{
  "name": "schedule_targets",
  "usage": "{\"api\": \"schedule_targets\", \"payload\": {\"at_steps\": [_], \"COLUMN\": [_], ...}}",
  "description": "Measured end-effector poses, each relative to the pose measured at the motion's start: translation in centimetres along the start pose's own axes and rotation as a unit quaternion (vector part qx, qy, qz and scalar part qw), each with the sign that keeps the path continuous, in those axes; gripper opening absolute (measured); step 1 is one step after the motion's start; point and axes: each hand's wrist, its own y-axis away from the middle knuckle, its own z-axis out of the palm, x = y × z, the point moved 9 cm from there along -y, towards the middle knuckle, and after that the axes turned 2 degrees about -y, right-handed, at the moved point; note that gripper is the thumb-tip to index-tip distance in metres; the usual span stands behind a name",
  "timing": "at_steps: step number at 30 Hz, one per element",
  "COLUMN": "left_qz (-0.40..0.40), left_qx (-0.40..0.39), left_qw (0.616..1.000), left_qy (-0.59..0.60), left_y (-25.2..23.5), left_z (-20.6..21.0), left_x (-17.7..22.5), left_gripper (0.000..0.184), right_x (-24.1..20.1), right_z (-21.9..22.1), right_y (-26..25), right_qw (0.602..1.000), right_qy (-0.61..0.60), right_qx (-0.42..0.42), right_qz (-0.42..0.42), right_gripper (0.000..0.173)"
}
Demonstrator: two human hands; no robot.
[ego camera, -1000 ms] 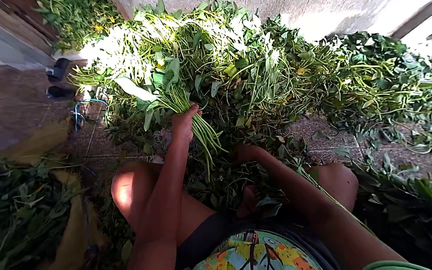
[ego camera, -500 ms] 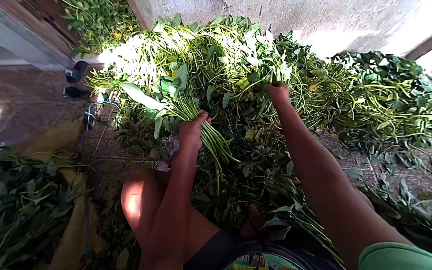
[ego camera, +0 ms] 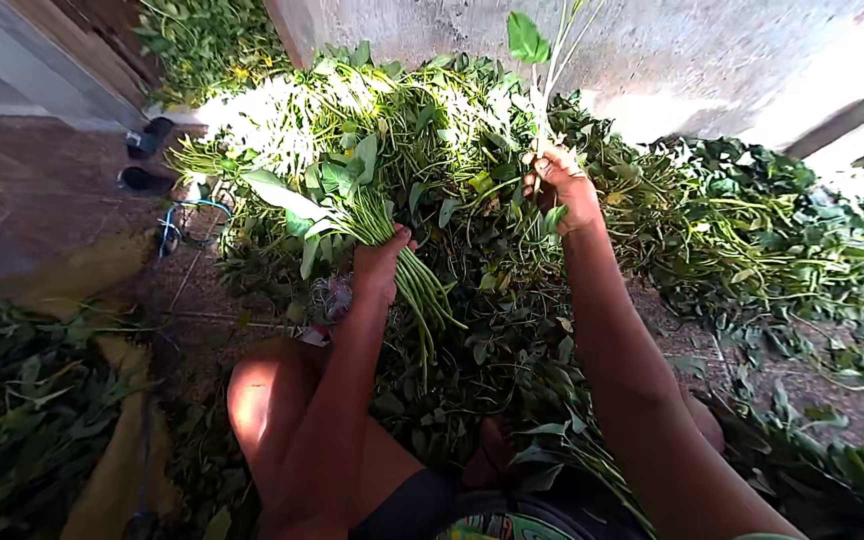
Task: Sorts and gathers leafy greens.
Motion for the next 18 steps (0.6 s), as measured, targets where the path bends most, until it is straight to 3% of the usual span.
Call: {"api": "schedule_targets", "payload": {"at_steps": [6, 13, 18], "left_qz": [0.003, 0.025, 0.046], "left_qx": [0.006, -0.033, -0.052], "left_qw": [1.000, 0.999, 0.997], "left_qy": [-0.003, -0.012, -0.013], "left_y": [-0.1, 0.9, 1.3], "left_z": [-0.4, 0.4, 1.3], "left_x": [0.0, -0.4, -0.5], "left_gripper": [0.015, 0.015, 0.012], "right_x": [6.0, 8.8, 9.0], "right_z": [3.0, 6.1, 6.8], "right_y": [6.9, 12.5, 14.5], "right_qw": [0.997, 0.995, 0.986], "right_qy": [0.036, 0.020, 0.040], "right_qx": [0.025, 0.045, 0.134], "right_qz": [0.056, 0.092, 0.089], "right_gripper": [0.033, 0.032, 0.029]}}
